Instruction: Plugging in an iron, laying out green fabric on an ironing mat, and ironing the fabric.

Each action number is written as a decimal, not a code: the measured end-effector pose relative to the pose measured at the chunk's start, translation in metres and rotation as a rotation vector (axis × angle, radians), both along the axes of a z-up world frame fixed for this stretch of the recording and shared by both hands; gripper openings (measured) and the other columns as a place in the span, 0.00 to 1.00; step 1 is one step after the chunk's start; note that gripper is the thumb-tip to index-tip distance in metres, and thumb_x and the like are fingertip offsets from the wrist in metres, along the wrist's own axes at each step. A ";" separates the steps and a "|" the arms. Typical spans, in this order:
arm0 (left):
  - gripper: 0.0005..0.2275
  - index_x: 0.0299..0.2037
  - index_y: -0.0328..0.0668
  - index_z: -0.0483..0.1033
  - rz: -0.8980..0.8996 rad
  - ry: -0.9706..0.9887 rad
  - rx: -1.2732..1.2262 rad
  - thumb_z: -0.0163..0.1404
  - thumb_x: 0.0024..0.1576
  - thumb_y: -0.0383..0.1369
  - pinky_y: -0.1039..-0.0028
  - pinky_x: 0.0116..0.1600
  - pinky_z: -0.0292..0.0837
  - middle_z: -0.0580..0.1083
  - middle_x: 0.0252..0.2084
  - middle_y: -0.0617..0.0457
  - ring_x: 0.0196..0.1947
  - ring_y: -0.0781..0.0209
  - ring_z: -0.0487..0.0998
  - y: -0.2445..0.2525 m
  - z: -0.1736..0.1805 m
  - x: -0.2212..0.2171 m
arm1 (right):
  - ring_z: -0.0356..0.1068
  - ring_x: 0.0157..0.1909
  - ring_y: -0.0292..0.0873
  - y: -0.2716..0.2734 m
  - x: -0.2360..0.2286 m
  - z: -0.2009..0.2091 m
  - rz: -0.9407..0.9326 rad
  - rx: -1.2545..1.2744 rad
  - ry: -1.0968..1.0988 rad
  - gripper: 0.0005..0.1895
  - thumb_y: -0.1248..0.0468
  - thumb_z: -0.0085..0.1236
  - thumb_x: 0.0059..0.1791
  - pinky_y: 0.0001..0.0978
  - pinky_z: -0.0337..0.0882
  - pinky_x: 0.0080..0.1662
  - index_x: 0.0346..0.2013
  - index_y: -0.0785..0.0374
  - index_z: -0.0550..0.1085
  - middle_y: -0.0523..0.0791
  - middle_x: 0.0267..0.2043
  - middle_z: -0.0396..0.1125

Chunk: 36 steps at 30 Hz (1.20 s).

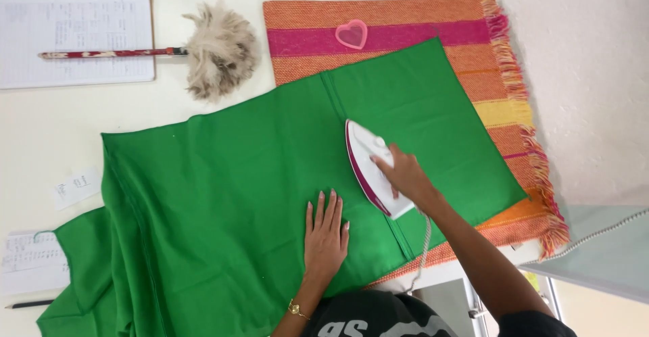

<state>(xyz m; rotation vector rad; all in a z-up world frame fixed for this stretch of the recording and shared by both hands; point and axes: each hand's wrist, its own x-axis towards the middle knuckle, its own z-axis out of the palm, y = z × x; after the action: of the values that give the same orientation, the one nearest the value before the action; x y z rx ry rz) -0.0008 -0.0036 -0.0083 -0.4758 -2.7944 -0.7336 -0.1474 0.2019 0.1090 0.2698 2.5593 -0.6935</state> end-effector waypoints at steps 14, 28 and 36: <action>0.28 0.80 0.38 0.56 -0.018 -0.048 -0.017 0.43 0.71 0.41 0.46 0.84 0.43 0.54 0.84 0.47 0.84 0.45 0.50 0.000 -0.001 0.000 | 0.77 0.44 0.58 0.072 0.213 -0.021 -0.210 0.109 -0.203 0.30 0.38 0.52 0.55 0.49 0.78 0.36 0.63 0.51 0.65 0.57 0.44 0.74; 0.28 0.80 0.39 0.57 -0.007 -0.043 -0.036 0.41 0.71 0.42 0.47 0.84 0.42 0.54 0.84 0.46 0.84 0.46 0.50 0.000 -0.002 0.001 | 0.77 0.20 0.44 0.085 0.226 -0.020 -0.274 0.021 -0.176 0.28 0.44 0.55 0.56 0.36 0.75 0.17 0.63 0.56 0.65 0.47 0.27 0.74; 0.27 0.80 0.40 0.57 0.000 -0.028 -0.054 0.39 0.72 0.43 0.48 0.84 0.41 0.55 0.84 0.46 0.84 0.47 0.50 0.000 0.001 0.000 | 0.82 0.27 0.45 0.096 0.237 -0.024 -0.238 0.027 -0.171 0.28 0.43 0.55 0.55 0.35 0.83 0.21 0.64 0.51 0.63 0.50 0.38 0.77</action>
<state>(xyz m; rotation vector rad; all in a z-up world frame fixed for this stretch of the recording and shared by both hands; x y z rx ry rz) -0.0004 -0.0032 -0.0077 -0.4784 -2.8460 -0.6717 0.0897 0.2977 0.0846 0.6231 2.3974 -0.6889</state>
